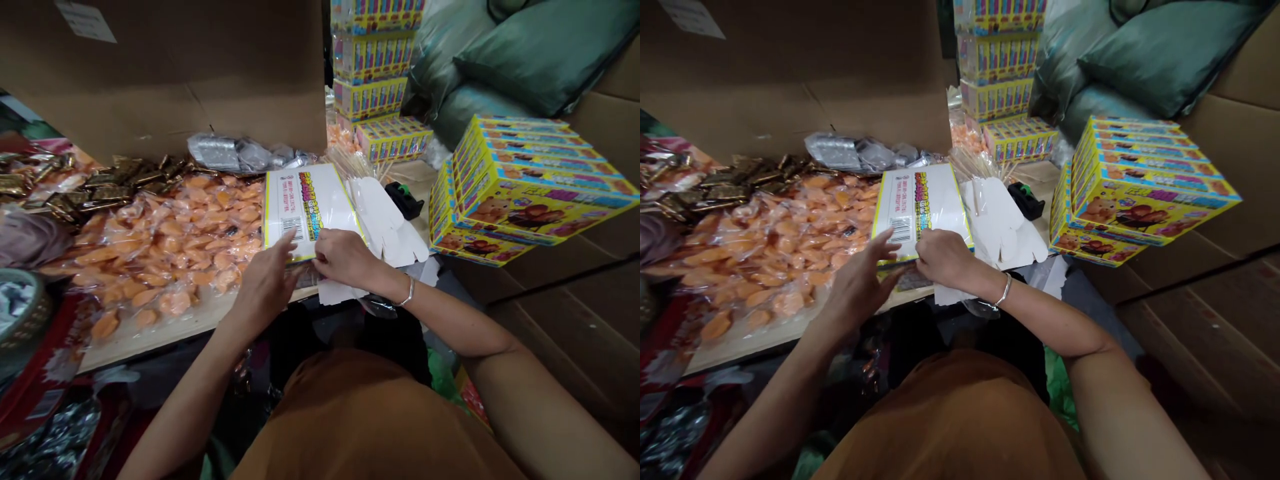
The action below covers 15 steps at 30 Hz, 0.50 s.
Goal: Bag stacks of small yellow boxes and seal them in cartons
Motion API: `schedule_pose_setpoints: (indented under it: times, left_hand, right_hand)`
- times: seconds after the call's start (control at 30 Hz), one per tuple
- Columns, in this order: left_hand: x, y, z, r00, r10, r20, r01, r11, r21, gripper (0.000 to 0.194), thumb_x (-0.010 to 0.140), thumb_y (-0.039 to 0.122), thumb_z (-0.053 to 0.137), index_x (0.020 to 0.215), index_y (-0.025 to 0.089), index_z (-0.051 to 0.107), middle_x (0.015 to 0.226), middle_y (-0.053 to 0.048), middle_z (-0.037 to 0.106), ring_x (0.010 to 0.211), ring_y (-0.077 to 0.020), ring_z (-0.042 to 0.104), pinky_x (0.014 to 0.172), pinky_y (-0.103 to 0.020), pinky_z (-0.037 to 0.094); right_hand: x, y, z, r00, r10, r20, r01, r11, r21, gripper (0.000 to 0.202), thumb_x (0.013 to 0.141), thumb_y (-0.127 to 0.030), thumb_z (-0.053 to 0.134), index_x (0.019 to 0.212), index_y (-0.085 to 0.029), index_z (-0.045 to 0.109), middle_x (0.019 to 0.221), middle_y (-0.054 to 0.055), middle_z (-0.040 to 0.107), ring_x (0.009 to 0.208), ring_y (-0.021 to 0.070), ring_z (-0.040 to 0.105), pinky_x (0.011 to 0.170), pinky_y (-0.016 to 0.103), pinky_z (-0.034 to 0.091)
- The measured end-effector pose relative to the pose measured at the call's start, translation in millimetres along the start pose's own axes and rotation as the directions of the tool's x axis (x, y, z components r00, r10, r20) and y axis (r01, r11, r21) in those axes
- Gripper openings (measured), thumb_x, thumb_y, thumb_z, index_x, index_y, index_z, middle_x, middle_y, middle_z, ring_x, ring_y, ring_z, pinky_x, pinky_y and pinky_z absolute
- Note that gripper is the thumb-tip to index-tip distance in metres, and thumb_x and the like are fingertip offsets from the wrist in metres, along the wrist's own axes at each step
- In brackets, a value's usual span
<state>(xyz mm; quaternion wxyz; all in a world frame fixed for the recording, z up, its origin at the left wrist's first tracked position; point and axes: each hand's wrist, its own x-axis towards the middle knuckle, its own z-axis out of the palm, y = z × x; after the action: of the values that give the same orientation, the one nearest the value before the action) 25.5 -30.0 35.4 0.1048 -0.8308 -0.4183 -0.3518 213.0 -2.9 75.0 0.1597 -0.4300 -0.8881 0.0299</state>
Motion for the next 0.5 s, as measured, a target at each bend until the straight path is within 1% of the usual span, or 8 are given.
schedule_pose_setpoints:
  times: [0.1,0.2,0.3,0.33,0.37,0.43,0.47,0.5]
  left_hand:
    - [10,2,6.9,0.986,0.111,0.123,-0.127,0.984,0.128,0.008,0.088,0.014,0.062,0.095,0.017,0.065,0.093,-0.01,0.072,0.084,-0.0258,0.061,0.073,-0.038,0.049]
    - [16,-2,14.1,0.979,0.181,0.089,-0.191,0.974,0.123,0.011,0.091,0.014,0.06,0.083,0.018,0.065,0.081,-0.008,0.068,0.077,-0.0244,0.056,0.069,-0.037,0.047]
    - [18,-9,15.6,0.973,0.229,0.035,-0.231,0.971,0.063,0.009,0.093,0.018,0.061,0.086,0.017,0.067,0.082,-0.007,0.069,0.076,-0.023,0.055,0.068,-0.036,0.046]
    - [17,-10,15.3,0.97,0.24,0.024,-0.241,0.969,0.055,0.009,0.093,0.018,0.061,0.086,0.017,0.068,0.082,-0.007,0.069,0.075,-0.0227,0.055,0.068,-0.036,0.046]
    - [17,-11,14.9,0.969,0.246,0.02,-0.247,0.968,0.052,0.01,0.093,0.018,0.061,0.086,0.017,0.068,0.082,-0.007,0.069,0.076,-0.0227,0.055,0.068,-0.036,0.046]
    - [17,-12,14.1,0.969,0.245,0.014,-0.245,0.968,0.052,0.011,0.094,0.02,0.061,0.086,0.017,0.068,0.082,-0.007,0.069,0.075,-0.0226,0.056,0.067,-0.036,0.045]
    - [17,-12,13.8,0.97,0.244,0.01,-0.245,0.969,0.046,0.012,0.094,0.021,0.061,0.086,0.017,0.068,0.082,-0.007,0.069,0.075,-0.0224,0.056,0.067,-0.036,0.045]
    - [17,-12,13.4,0.969,0.246,0.003,-0.246,0.969,0.036,0.013,0.095,0.023,0.061,0.087,0.017,0.068,0.082,-0.007,0.069,0.075,-0.0221,0.056,0.066,-0.035,0.046]
  right_hand:
    - [-3,-1,2,1.0,0.003,-0.006,-0.003,1.0,-0.004,0.016,0.09,-0.016,0.057,0.081,-0.01,0.069,0.086,0.01,0.065,0.076,0.0169,0.053,0.067,0.03,0.037]
    - [-28,-8,10,0.985,-0.021,-0.17,0.02,1.0,-0.006,0.019,0.092,-0.022,0.059,0.102,-0.009,0.069,0.103,0.014,0.067,0.094,0.0225,0.059,0.081,0.033,0.047]
    - [-70,-19,23,0.936,-0.051,-0.35,0.024,0.997,-0.079,0.06,0.086,-0.039,0.07,0.132,-0.004,0.054,0.123,0.02,0.062,0.11,0.0301,0.056,0.093,0.042,0.049]
    - [-84,-21,28,0.934,-0.043,-0.355,0.0,0.993,-0.121,0.062,0.085,-0.039,0.072,0.132,-0.003,0.054,0.122,0.021,0.063,0.108,0.0313,0.057,0.092,0.044,0.049]
    - [-96,-21,31,0.94,-0.03,-0.34,-0.028,0.986,-0.165,0.051,0.085,-0.034,0.072,0.124,-0.004,0.058,0.114,0.02,0.065,0.101,0.0305,0.058,0.087,0.043,0.049]
    - [-113,-14,36,0.957,-0.001,-0.289,-0.069,0.97,-0.233,0.012,0.088,-0.018,0.066,0.098,-0.011,0.066,0.091,0.013,0.067,0.084,0.0254,0.059,0.074,0.038,0.048]
    - [-119,-7,36,0.962,0.002,-0.274,-0.073,0.966,-0.249,0.005,0.089,-0.011,0.062,0.087,-0.015,0.065,0.081,0.009,0.065,0.077,0.0229,0.057,0.069,0.036,0.046]
    - [-122,0,35,0.963,-0.001,-0.27,-0.069,0.966,-0.25,0.014,0.09,-0.008,0.058,0.08,-0.017,0.063,0.076,0.006,0.063,0.073,0.0214,0.056,0.067,0.035,0.044]
